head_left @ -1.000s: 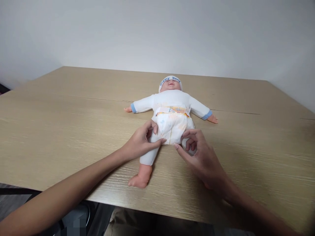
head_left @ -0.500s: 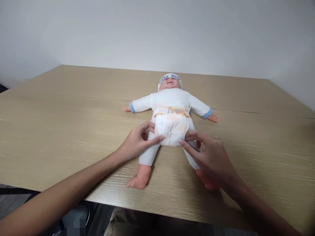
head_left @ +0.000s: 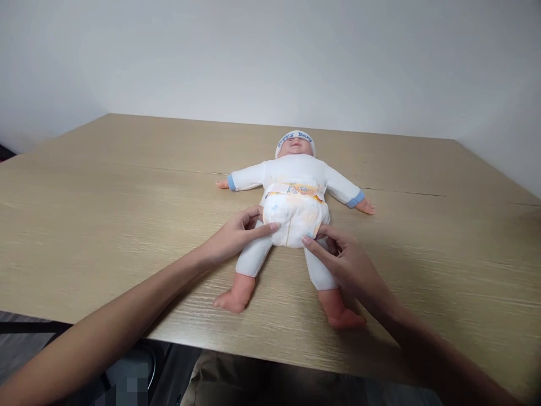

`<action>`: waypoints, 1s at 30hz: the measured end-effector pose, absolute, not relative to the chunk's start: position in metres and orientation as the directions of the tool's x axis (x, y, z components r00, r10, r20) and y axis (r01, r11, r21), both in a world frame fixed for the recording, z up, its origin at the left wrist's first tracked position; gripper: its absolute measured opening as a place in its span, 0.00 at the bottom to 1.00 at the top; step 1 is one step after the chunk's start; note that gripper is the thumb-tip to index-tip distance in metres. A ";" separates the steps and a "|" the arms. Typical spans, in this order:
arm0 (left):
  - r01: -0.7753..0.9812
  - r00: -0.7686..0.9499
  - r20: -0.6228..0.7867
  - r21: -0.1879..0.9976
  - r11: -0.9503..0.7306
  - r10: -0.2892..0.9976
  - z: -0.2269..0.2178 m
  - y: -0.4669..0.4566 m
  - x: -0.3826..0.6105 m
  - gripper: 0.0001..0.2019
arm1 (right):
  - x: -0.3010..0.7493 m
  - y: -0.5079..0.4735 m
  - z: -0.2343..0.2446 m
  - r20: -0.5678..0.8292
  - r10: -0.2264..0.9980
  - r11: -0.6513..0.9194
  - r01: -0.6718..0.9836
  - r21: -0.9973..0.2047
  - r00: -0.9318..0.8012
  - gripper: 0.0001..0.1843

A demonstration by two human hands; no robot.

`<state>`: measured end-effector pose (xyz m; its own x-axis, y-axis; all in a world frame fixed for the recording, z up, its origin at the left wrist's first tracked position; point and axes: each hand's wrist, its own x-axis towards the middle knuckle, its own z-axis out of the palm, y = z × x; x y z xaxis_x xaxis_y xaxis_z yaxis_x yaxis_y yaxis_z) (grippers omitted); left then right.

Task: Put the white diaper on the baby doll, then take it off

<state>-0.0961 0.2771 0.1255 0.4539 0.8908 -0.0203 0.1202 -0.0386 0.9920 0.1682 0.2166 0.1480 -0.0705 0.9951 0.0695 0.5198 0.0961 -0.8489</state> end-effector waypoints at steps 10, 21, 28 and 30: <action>0.190 0.447 0.071 0.967 -0.171 0.892 0.134 0.271 -0.085 0.16 | 0.163 0.215 0.142 0.198 0.976 0.212 0.626 -0.750 -0.093 0.17; -0.112 0.449 -0.152 0.968 0.224 0.881 0.128 0.275 -0.088 0.20 | 0.172 0.222 0.141 -0.012 0.998 0.016 0.410 -0.912 -0.066 0.24; -0.089 0.397 -0.077 0.988 0.122 0.915 0.124 0.277 -0.088 0.19 | 0.171 0.214 0.146 0.173 0.984 0.160 0.634 -0.757 -0.041 0.18; -0.101 0.386 -0.059 0.989 0.106 0.921 0.122 0.278 -0.088 0.19 | 0.172 0.213 0.145 0.150 0.988 0.145 0.632 -0.762 -0.046 0.17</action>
